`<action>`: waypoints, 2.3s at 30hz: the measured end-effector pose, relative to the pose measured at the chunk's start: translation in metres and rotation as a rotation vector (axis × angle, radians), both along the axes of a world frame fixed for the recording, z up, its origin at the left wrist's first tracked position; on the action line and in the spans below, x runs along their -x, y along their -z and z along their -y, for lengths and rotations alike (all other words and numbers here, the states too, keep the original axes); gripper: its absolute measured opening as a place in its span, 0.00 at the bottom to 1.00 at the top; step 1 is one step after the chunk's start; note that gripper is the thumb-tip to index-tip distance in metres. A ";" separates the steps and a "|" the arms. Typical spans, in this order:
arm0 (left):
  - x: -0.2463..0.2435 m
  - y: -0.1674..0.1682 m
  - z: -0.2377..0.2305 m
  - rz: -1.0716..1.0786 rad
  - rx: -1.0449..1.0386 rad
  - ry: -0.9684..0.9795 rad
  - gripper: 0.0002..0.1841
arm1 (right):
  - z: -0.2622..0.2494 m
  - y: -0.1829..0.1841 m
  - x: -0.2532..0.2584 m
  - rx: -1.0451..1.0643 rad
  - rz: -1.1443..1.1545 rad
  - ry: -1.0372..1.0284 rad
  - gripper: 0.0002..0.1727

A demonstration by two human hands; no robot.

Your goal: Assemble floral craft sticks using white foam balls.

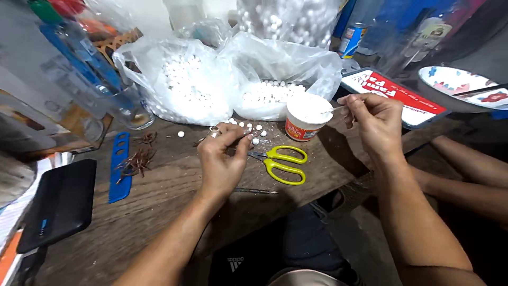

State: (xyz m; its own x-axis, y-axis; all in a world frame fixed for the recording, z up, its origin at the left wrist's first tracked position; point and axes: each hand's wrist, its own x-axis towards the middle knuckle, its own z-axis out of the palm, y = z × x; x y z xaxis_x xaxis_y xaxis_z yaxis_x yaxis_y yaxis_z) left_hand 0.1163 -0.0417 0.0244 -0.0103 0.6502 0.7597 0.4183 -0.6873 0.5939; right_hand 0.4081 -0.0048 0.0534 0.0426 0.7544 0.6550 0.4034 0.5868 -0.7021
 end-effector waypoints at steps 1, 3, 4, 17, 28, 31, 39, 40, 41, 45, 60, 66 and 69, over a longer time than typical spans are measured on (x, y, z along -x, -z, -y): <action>0.001 0.000 0.001 -0.006 0.002 -0.005 0.03 | 0.003 -0.005 -0.002 -0.038 0.023 0.002 0.11; 0.000 0.000 0.003 -0.016 0.025 -0.018 0.04 | 0.008 -0.012 -0.011 -0.125 0.042 -0.003 0.11; 0.000 0.000 0.003 -0.016 0.037 -0.021 0.04 | 0.009 -0.015 -0.016 -0.157 0.027 -0.008 0.11; -0.024 0.004 -0.012 0.008 0.020 0.022 0.04 | 0.031 -0.012 -0.007 0.056 -0.565 -0.140 0.25; -0.038 -0.004 -0.025 -0.036 0.036 0.039 0.03 | 0.013 -0.002 -0.030 -0.067 -0.173 0.017 0.13; -0.036 0.000 -0.023 -0.042 0.046 0.048 0.03 | 0.020 -0.010 -0.033 -0.166 0.059 0.053 0.11; -0.037 -0.002 -0.015 -0.035 0.031 0.082 0.03 | 0.041 -0.048 -0.047 -0.255 0.170 0.044 0.10; -0.037 -0.002 -0.015 -0.033 0.029 0.081 0.03 | 0.040 -0.050 -0.048 -0.272 0.150 0.042 0.10; -0.038 -0.002 -0.015 -0.031 0.028 0.079 0.03 | 0.039 -0.050 -0.049 -0.281 0.126 0.046 0.11; -0.039 -0.002 -0.013 -0.044 0.021 0.060 0.03 | 0.041 -0.048 -0.046 -0.221 -0.050 0.030 0.13; -0.046 0.000 -0.012 -0.016 -0.008 0.107 0.03 | 0.029 -0.024 -0.012 0.108 -0.448 -0.201 0.25; -0.045 -0.001 -0.011 -0.021 -0.022 0.119 0.04 | 0.026 -0.022 -0.006 0.109 -0.421 -0.215 0.24; -0.045 -0.002 -0.010 -0.032 -0.023 0.127 0.03 | 0.024 -0.021 -0.007 0.113 -0.407 -0.205 0.23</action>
